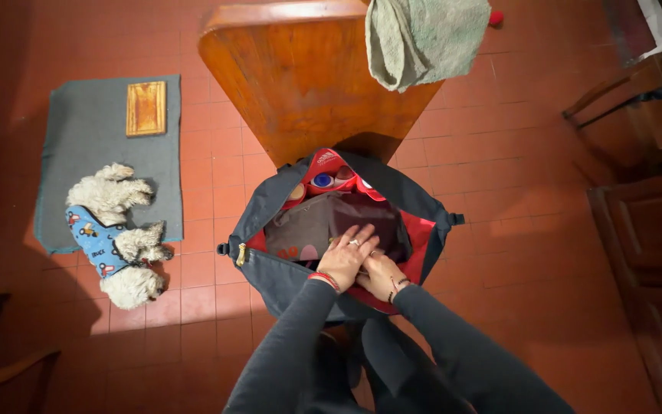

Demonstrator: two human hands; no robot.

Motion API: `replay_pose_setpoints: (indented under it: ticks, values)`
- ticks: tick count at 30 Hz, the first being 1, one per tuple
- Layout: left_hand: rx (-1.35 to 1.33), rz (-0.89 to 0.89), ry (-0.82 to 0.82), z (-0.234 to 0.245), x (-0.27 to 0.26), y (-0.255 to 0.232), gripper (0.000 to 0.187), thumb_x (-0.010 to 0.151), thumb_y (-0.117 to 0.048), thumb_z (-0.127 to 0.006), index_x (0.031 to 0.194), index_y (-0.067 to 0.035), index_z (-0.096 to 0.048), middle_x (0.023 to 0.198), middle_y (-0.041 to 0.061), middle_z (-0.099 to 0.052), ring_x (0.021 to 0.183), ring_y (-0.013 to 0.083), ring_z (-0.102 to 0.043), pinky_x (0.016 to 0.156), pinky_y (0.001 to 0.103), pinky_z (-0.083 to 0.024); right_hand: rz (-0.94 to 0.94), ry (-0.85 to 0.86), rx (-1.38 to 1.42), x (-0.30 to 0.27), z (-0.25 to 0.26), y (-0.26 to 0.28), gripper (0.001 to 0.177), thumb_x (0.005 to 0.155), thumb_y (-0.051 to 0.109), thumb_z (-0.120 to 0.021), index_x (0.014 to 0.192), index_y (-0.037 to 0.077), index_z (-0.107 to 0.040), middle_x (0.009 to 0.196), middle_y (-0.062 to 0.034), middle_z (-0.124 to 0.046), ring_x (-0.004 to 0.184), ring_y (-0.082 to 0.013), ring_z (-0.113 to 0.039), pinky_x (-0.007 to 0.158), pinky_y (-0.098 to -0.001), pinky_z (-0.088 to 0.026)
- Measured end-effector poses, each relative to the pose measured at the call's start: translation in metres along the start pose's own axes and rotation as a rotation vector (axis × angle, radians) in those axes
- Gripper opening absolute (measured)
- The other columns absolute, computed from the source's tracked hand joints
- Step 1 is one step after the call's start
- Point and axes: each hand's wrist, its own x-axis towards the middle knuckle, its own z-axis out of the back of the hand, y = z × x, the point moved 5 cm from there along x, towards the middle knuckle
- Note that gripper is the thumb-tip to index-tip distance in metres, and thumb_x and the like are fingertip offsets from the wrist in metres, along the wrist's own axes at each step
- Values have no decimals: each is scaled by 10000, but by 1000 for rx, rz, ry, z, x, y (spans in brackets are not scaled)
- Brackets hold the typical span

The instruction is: The person repeatedly reaches into a backpack placed on a chair, removes folded clothes one by one, and places them on a nearby table. The process continues until the bag is mostly empty and a pile of clothes accumulates on the table.

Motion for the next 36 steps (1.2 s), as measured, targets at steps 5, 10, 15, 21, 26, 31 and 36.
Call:
replay_pose_setpoints:
  ticks: [5, 10, 15, 21, 26, 31, 36]
  values:
    - [14, -219, 337, 45, -1, -8, 396, 708, -85, -727, 1092, -168, -682, 1073, 51, -717, 1218, 286, -588, 1070, 477, -416, 142, -11, 190, -31, 60, 62, 141, 820, 56, -698, 959, 60, -678, 982, -152, -645, 912, -343, -684, 805, -408, -567]
    - [-93, -235, 259, 88, -1, -32, 225, 778, -85, -707, 989, -162, -691, 1007, 49, -672, 1061, 274, -650, 957, 431, -494, 146, -40, 178, -47, 150, 125, 254, 758, 90, -743, 992, 79, -647, 976, -123, -610, 892, -348, -675, 760, -418, -561]
    - [-1, -74, 87, 181, 15, -72, 130, 846, -204, -739, 904, -137, -643, 917, 56, -602, 979, 271, -653, 800, 458, -502, -50, -129, -272, -56, 202, 127, 300, 766, 226, -799, 1038, 181, -681, 879, -95, -711, 872, -348, -695, 737, -488, -545]
    - [12, 66, 48, 270, 12, -80, 135, 820, -169, -722, 949, -151, -685, 1098, 9, -654, 1039, 261, -651, 755, 437, -532, -109, -472, -268, -74, 281, 177, 193, 734, 234, -822, 903, 202, -735, 795, -92, -708, 807, -334, -700, 695, -469, -552]
    - [159, 18, -20, 324, -8, -77, 252, 641, -229, -800, 852, -122, -715, 1234, 4, -680, 1161, 348, -571, 929, 513, -463, 12, -650, -47, -92, 315, 206, 226, 731, 141, -815, 938, 116, -727, 819, -109, -725, 754, -289, -719, 676, -390, -568]
    - [275, -72, -206, 372, -41, -75, 223, 538, -154, -772, 741, -108, -690, 1066, 28, -740, 1191, 362, -586, 1045, 550, -354, 57, -761, 90, -106, 334, 224, 279, 731, 61, -816, 989, 58, -709, 827, -123, -727, 731, -231, -730, 692, -338, -567]
    - [191, 223, -310, 420, -71, -65, 207, 777, -91, -736, 946, -57, -621, 882, 128, -665, 940, 374, -647, 849, 494, -509, 187, -869, 168, -118, 351, 254, 293, 814, 52, -809, 1082, 39, -691, 915, -106, -733, 817, -179, -713, 767, -311, -554]
